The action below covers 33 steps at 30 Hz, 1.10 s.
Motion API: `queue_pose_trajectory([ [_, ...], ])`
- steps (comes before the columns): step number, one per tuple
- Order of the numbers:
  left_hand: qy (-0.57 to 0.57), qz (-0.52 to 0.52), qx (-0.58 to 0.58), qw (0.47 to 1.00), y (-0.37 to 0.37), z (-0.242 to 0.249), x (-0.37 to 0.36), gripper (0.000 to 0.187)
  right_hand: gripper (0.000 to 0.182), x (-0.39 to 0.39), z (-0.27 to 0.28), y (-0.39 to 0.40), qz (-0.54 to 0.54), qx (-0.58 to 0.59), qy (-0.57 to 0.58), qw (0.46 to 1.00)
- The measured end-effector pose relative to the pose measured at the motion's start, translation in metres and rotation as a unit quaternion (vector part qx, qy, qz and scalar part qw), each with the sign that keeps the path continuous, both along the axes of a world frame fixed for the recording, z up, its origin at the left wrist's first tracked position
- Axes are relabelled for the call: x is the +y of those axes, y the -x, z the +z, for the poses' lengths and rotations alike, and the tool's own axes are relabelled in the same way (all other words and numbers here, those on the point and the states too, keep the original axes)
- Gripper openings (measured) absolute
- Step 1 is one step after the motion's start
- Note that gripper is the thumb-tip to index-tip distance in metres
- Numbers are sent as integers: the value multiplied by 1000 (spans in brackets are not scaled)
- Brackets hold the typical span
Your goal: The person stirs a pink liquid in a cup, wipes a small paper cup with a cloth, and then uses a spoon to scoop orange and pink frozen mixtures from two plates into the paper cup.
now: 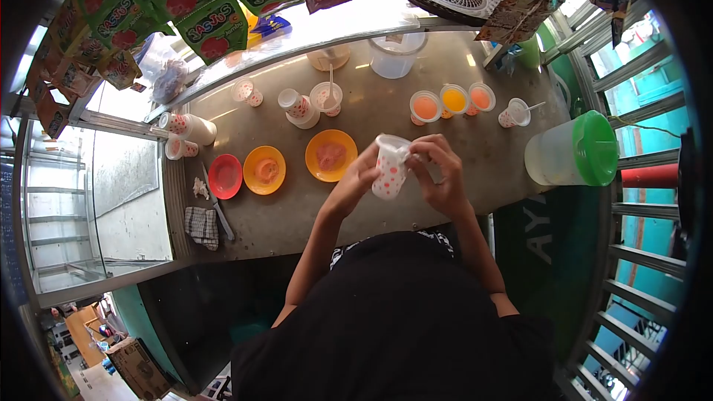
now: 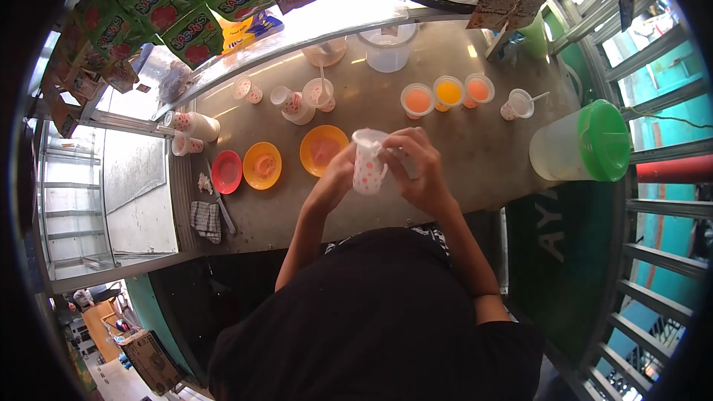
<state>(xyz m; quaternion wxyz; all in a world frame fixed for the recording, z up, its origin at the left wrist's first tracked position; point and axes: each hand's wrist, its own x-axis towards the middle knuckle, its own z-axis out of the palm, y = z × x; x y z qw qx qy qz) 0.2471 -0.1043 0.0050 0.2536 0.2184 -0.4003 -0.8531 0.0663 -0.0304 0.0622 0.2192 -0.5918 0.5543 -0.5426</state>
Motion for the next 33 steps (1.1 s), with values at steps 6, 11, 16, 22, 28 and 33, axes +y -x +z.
queue_pose_trajectory([
  [6, 69, 31, -117, 990, 18, 19, 26, 34, 20, 3, 0, -6, -57, 11, 58, 997],
  [11, -46, 18, -47, 998, 17, 19, 23, 28, 22, 7, -6, -1, -72, -11, 48, 996],
  [16, -71, 88, -31, 993, 21, 18, 28, 34, 23, 8, -16, 0, -109, 1, 65, 992],
  [22, -263, -110, 248, 926, 4, -12, 23, 39, 22, 8, -25, 10, -25, -56, 41, 997],
  [28, 287, 102, -160, 939, 21, 10, 19, 55, 24, 8, -7, 10, -28, 93, 56, 994],
  [33, 373, 179, -199, 888, 25, 5, 21, 47, 23, 16, 5, -20, -7, 190, 120, 974],
])
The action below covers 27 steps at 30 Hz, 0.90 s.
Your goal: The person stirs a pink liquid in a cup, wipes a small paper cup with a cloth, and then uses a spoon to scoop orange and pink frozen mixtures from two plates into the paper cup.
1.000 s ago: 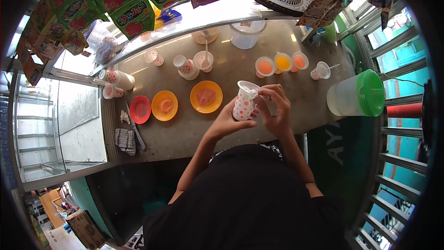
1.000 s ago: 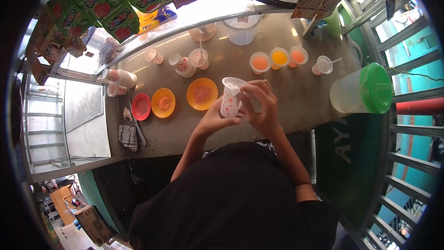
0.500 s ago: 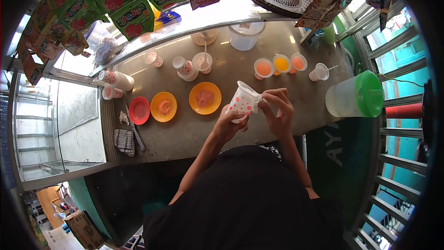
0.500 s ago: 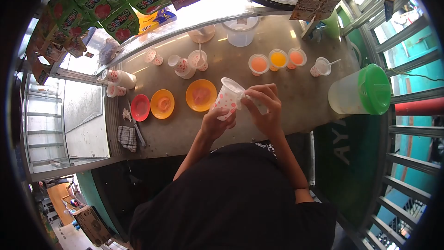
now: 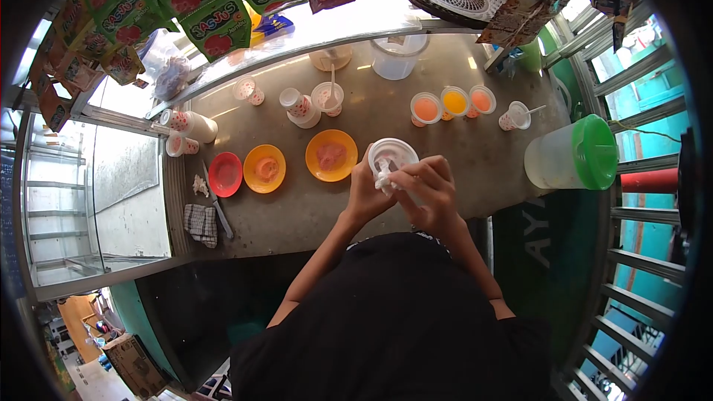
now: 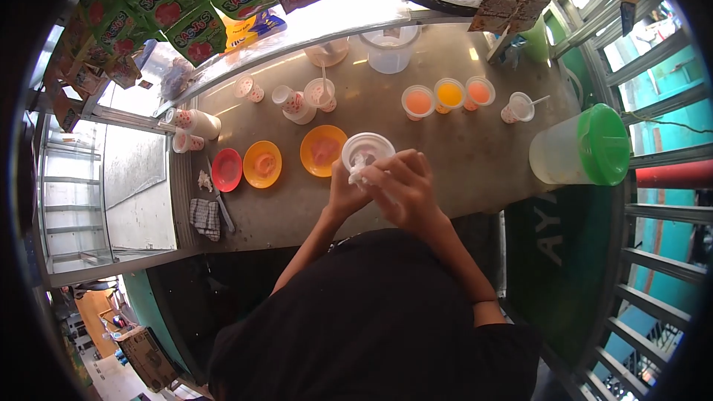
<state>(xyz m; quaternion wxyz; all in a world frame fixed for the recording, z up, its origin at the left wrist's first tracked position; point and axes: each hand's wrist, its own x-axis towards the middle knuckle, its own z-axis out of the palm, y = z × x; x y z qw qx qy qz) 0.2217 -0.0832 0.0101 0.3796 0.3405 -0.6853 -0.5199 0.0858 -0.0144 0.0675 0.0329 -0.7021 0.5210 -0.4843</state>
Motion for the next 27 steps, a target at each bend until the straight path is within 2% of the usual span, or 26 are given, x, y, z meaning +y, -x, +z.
queue_pose_trajectory([
  [3, -32, -64, 84, 994, -6, -1, -2, 48, 23, 5, 5, 4, 9, 13, -8, 1000],
  [11, -106, -169, 121, 972, -22, 10, -17, 47, 27, 12, 10, 32, 49, -6, -76, 996],
  [13, -250, -279, 101, 922, -29, 15, -22, 48, 27, 14, 16, 41, 86, 2, -119, 989],
  [14, -250, -278, 101, 922, -32, 9, -24, 48, 27, 14, 19, 45, 87, 2, -119, 989],
  [16, -299, -378, 99, 871, -35, -7, -28, 50, 26, 14, 25, 51, 132, 46, -159, 977],
  [17, -320, -404, 120, 848, -33, -8, -27, 50, 26, 14, 28, 54, 131, 46, -160, 977],
  [18, -320, -404, 120, 848, -34, -7, -29, 50, 24, 14, 30, 56, 135, 74, -176, 972],
  [20, -402, -493, 42, 771, -37, -4, -35, 72, 23, 11, 34, 58, 138, 102, -191, 967],
  [22, -393, -494, 46, 774, -32, -2, -33, 71, 25, 7, 37, 60, 132, 138, -193, 962],
  [24, -396, -553, -65, 730, -30, 1, -41, 67, 26, 5, 34, 59, 113, 137, -171, 969],
  [25, -396, -552, -64, 731, -33, -7, -40, 67, 28, 4, 32, 59, 95, 136, -150, 975],
  [26, -361, -532, -15, 766, -35, -12, -37, 66, 28, 4, 30, 56, 96, 137, -149, 975],
  [27, -324, -510, 34, 796, -37, -16, -36, 65, 32, 6, 29, 51, 68, 46, -143, 986],
])
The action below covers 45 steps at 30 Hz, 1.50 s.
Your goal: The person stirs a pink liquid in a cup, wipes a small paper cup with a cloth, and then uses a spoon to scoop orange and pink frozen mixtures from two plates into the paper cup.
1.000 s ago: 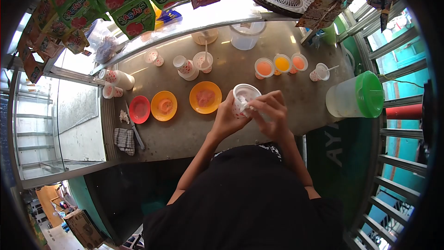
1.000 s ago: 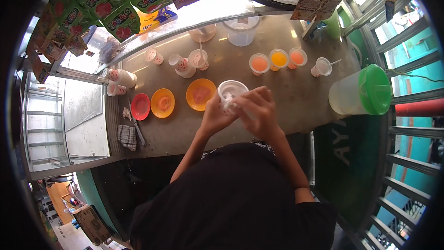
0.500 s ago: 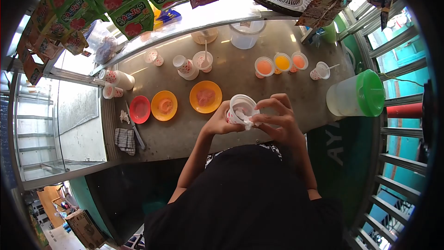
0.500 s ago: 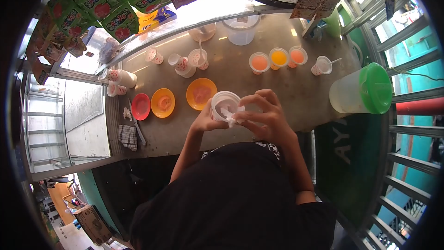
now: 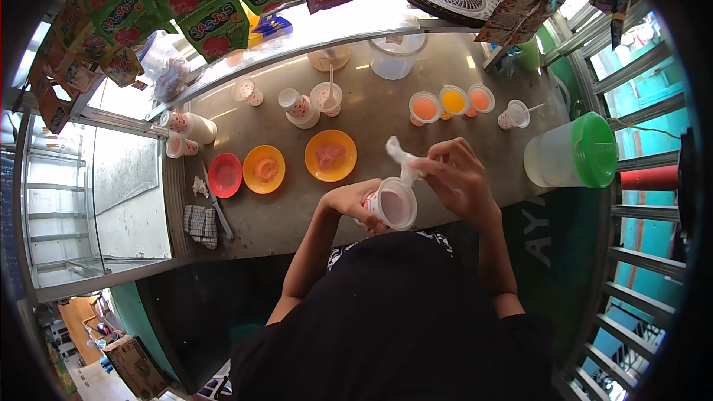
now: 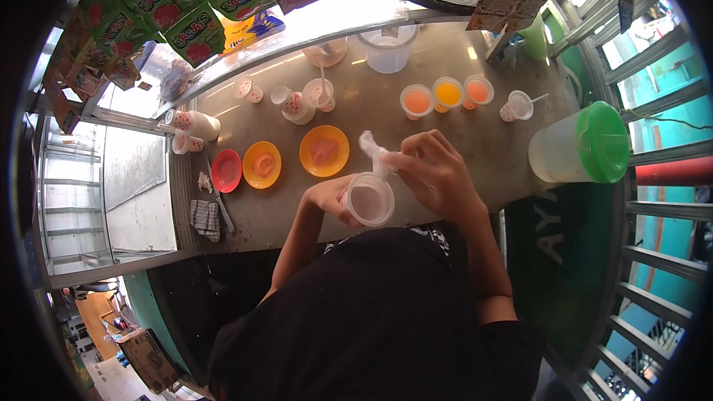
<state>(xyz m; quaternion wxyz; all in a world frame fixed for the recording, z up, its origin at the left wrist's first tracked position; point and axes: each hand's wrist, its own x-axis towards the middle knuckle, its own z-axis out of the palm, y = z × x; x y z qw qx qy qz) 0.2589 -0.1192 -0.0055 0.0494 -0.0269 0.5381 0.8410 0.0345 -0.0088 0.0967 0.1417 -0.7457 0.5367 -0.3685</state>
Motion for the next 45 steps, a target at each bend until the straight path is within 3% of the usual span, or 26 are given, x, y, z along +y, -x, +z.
queue_pose_trajectory([
  [1, 1, 1, 0, 1000, -2, -4, 1, 65, 35, 0, 0, -4, -41, -86, 3, 995],
  [3, 93, 133, 73, 984, 1, 29, 4, 48, 36, -1, 7, -9, -50, -106, 24, 993],
  [4, 93, 135, 72, 984, 0, 38, 6, 48, 36, -2, 12, -11, -61, -126, 45, 989],
  [6, 134, 221, 27, 966, -3, 49, 9, 51, 36, 0, 28, -18, -53, -116, 28, 991],
  [10, 181, 282, 53, 941, 2, 53, 9, 51, 35, 6, 33, -24, -14, -89, -6, 996],
  [12, 398, 311, 19, 863, 5, 53, 9, 51, 32, 7, 29, -26, 9, -76, -14, 997],
  [13, 398, 310, 19, 863, 7, 54, 9, 51, 29, 7, 27, -26, 31, -64, -21, 997],
  [15, 509, 381, 72, 769, 15, 59, 10, 53, 25, 3, 25, -36, 41, -42, -24, 998],
  [17, 554, 378, 68, 738, 18, 61, 12, 54, 21, 2, 16, -44, 50, -20, -27, 998],
  [18, 599, 376, 63, 704, 20, 61, 13, 55, 19, 4, 4, -47, 68, 8, -99, 993],
  [20, 606, 367, 63, 703, 26, 57, 19, 56, 12, -3, 3, -50, 115, 30, -269, 956],
  [23, 611, 354, 56, 706, 25, 50, 22, 54, 15, -11, 3, -47, 125, 47, -354, 926],
  [27, 632, 373, 29, 678, 25, 41, 25, 49, 17, -11, -11, -47, 124, 26, -338, 932],
  [32, 648, 442, 37, 620, 21, 40, 16, 44, 30, -7, 4, -33, 133, -178, -239, 945],
  [39, 667, 472, 36, 575, 21, 34, 16, 38, 33, -3, -4, -35, 146, -250, -196, 937],
  [41, 661, 481, 65, 572, 27, 33, 24, 38, 27, -4, -11, -32, 154, -297, -324, 885],
  [45, 680, 487, 65, 544, 38, 28, 39, 37, 20, -8, -23, -26, 148, -321, -445, 823],
])
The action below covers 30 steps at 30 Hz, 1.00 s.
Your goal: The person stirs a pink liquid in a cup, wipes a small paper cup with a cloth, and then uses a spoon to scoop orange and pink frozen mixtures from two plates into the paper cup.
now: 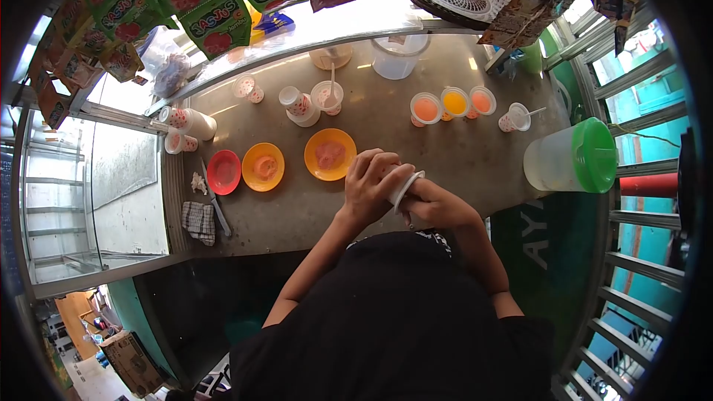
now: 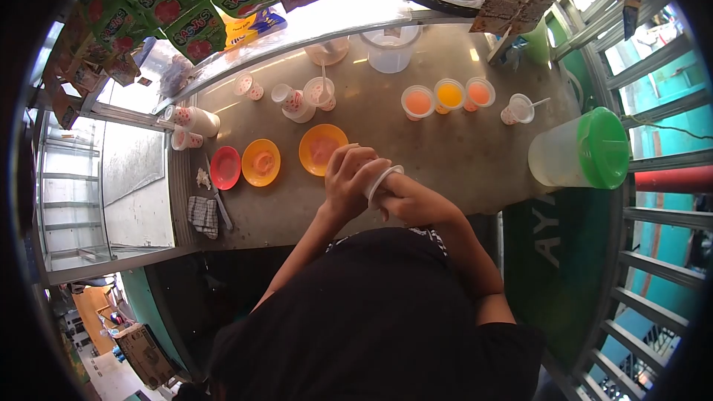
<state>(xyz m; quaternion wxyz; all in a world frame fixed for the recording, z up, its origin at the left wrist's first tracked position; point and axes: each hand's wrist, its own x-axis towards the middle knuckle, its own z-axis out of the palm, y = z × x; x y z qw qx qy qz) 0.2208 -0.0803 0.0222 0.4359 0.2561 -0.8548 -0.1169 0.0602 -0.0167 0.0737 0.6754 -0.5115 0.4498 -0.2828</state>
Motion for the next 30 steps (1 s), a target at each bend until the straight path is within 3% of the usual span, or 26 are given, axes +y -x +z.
queue_pose_trajectory([
  [6, 60, 3, -23, 998, -8, -3, -7, 38, 20, 1, -16, 2, -30, -73, -20, 997],
  [8, 82, -3, -36, 996, -12, -5, -16, 38, 35, 0, -14, 6, -27, -139, 12, 990],
  [9, 65, 18, -23, 997, -14, -8, -20, 39, 35, 1, -8, 8, -27, -139, 13, 990],
  [11, 26, 48, 3, 998, -17, -12, -24, 42, 53, 2, 6, 12, -49, -186, 31, 981],
  [14, 50, 52, 4, 997, -19, -13, -24, 44, 62, 10, 7, 11, -55, -219, 8, 974],
  [17, 55, 32, 20, 998, -12, -13, -17, 43, 57, 8, 1, 11, -76, -276, -49, 957],
  [21, 79, 9, 42, 996, 7, -15, 1, 44, 52, 6, -17, 12, -68, -250, -87, 962],
  [23, 71, -21, 29, 997, 8, -16, 1, 48, 48, 11, -18, 2, -169, -252, -118, 945],
  [24, 71, -21, 29, 997, 5, -15, 1, 48, 48, 10, -21, 3, -169, -252, -118, 946],
  [26, -36, -63, -18, 997, -4, -9, 0, 59, 50, 7, -32, 6, -185, -270, -48, 944],
  [27, -72, -83, 62, 992, -3, -24, -4, 78, 50, 7, -35, 7, -183, -269, -48, 944],
  [28, -71, -84, 63, 992, -1, -28, -4, 78, 49, 7, -37, 8, -223, -275, -10, 935],
  [29, -212, -83, 226, 947, 4, -22, -3, 83, 48, 7, -35, 8, -263, -279, 29, 923],
  [30, -343, -78, 378, 857, 8, -16, -2, 88, 48, 6, -32, 6, -264, -279, 29, 923],
])
